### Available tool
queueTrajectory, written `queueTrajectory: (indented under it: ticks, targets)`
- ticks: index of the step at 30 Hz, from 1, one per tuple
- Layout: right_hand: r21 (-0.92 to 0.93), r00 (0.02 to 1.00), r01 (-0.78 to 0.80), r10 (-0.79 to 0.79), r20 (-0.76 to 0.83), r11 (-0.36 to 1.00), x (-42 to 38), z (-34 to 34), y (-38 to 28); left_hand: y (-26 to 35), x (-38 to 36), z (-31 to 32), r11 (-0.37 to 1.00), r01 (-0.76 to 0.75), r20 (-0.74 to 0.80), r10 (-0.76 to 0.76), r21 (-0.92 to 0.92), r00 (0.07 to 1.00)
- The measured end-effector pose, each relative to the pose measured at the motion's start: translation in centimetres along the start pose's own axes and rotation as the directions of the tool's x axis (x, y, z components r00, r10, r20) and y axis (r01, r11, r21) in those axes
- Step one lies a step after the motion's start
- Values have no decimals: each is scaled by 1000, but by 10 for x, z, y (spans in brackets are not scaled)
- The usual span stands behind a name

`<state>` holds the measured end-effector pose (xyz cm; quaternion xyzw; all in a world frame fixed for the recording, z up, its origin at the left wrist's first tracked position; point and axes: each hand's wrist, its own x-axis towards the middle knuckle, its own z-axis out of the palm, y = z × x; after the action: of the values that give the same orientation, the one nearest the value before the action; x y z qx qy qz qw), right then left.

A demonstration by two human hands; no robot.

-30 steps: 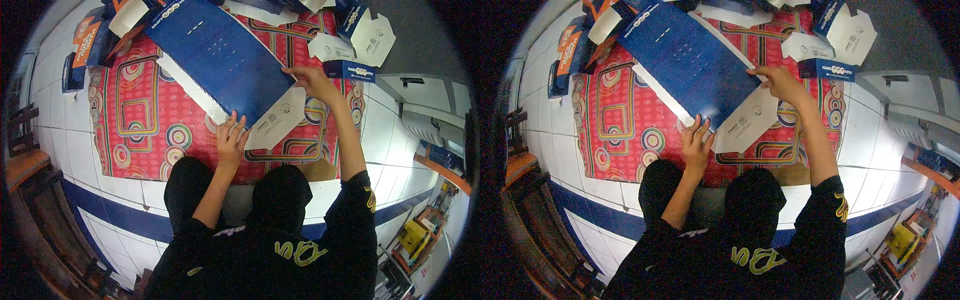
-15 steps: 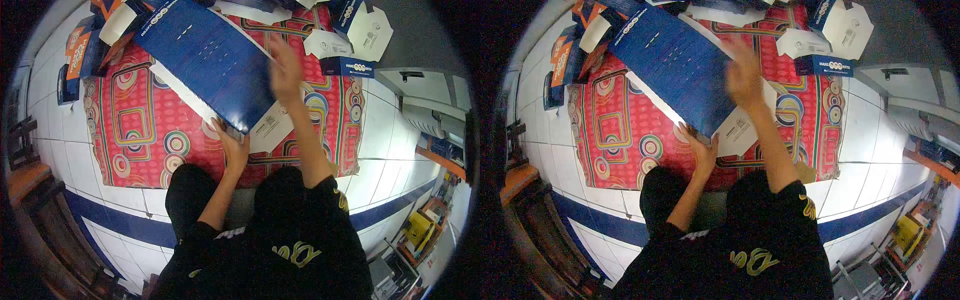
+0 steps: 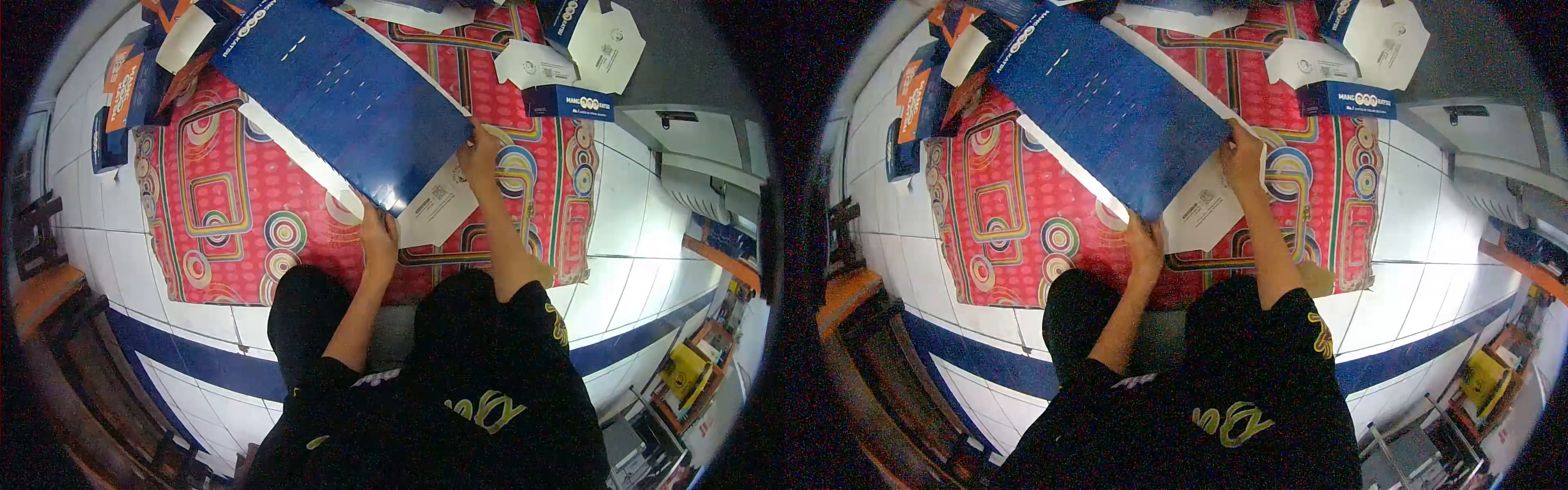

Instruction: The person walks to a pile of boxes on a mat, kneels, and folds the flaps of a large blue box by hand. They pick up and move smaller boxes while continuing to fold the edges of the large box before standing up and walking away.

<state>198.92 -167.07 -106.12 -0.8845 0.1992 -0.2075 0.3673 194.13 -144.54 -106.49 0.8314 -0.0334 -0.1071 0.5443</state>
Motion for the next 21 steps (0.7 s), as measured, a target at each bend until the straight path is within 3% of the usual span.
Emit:
queueTrajectory:
  ticks: [3, 5, 7, 10, 11, 13, 17, 19, 20, 21]
  targets:
    - [-40, 998, 61, -62, -11, 997, -2, -1, 5, 5, 0, -2, 996, 84, 29, -85, 22, 996]
    - [-80, 995, 98, -100, -23, 992, -2, -2, 2, 2, 1, -1, 999, 23, 9, -24, 40, 1000]
    - [-115, 988, -114, 124, 88, 987, -3, -7, -7, -4, 1, -1, 998, -34, -11, 35, 54, 999]
    - [-203, 988, -89, 112, 108, 975, -4, -11, -4, -8, -1, 1, 994, -19, -5, 20, 110, 1000]
    - [-205, 988, -88, 111, 107, 975, -4, -10, -3, -9, 0, 2, 993, -76, -26, 79, 88, 997]
    - [9, 999, -46, 46, 12, 999, -5, -6, -3, -11, 0, 2, 989, -135, -53, 138, 69, 989]
    - [-119, 999, -28, 32, 35, 992, -12, 7, 19, -15, 3, 1, 983, -44, 23, 41, 176, 999]
    - [-147, 968, -202, 220, 119, 968, -10, 6, 18, -18, 0, -2, 972, -38, 76, 21, 232, 997]
    - [-149, 969, -203, 221, 112, 968, -7, -1, 13, -12, 1, -6, 985, -4, 117, -16, 171, 993]
    - [-148, 988, -37, 59, 146, 988, -1, -11, 7, -5, 3, -7, 994, 29, 160, -46, 106, 986]
